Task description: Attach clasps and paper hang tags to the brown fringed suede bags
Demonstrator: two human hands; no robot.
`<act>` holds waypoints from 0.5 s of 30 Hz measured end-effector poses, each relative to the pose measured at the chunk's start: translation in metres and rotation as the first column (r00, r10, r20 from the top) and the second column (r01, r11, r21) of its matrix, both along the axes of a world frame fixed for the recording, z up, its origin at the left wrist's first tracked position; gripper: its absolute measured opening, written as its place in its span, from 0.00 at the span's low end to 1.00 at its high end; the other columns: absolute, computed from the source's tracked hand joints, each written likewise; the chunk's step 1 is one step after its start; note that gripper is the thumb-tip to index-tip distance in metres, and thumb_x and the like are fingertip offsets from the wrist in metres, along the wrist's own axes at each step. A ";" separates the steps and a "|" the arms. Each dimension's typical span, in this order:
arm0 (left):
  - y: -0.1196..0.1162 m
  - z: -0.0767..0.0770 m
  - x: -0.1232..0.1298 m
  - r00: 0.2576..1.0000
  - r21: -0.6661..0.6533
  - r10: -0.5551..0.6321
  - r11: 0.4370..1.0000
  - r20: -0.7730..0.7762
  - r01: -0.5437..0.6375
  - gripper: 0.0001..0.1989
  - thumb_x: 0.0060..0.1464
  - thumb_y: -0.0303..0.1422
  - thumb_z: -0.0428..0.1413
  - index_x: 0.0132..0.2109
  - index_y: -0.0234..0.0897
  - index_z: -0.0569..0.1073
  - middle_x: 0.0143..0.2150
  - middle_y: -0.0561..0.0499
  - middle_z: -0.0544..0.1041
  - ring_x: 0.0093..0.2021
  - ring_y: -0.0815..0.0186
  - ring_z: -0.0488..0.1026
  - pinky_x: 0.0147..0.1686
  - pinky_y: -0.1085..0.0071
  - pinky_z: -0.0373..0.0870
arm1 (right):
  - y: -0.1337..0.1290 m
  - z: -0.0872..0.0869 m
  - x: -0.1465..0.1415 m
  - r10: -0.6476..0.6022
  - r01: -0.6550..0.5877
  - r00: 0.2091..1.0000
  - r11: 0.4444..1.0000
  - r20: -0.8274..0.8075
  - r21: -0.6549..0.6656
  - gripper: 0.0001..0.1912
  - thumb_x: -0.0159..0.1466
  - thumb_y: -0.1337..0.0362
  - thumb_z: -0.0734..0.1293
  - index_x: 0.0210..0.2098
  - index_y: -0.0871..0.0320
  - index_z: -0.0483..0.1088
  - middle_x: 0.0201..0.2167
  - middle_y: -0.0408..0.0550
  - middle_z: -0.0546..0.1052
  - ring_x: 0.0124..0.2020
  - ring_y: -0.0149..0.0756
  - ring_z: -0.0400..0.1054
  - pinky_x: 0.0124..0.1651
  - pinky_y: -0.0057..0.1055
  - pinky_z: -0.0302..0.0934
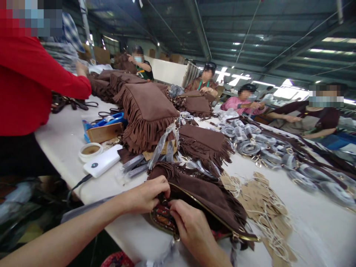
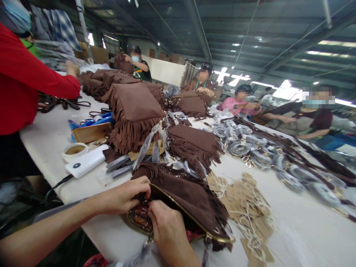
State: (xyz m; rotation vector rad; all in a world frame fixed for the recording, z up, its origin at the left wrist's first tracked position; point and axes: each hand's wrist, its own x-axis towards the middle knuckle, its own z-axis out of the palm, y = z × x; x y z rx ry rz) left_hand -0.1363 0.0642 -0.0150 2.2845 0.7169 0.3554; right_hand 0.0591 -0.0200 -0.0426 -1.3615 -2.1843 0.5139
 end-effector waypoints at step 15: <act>0.000 -0.008 -0.005 0.986 -0.018 0.117 0.993 0.117 -0.116 0.15 0.44 0.14 0.50 0.33 0.36 0.74 0.40 0.50 0.70 0.42 0.66 0.69 0.43 0.72 0.65 | 0.003 0.000 0.000 0.107 -0.118 0.960 0.993 -0.259 -0.028 0.11 0.66 0.75 0.60 0.32 0.55 0.69 0.43 0.48 0.77 0.42 0.33 0.72 0.46 0.25 0.63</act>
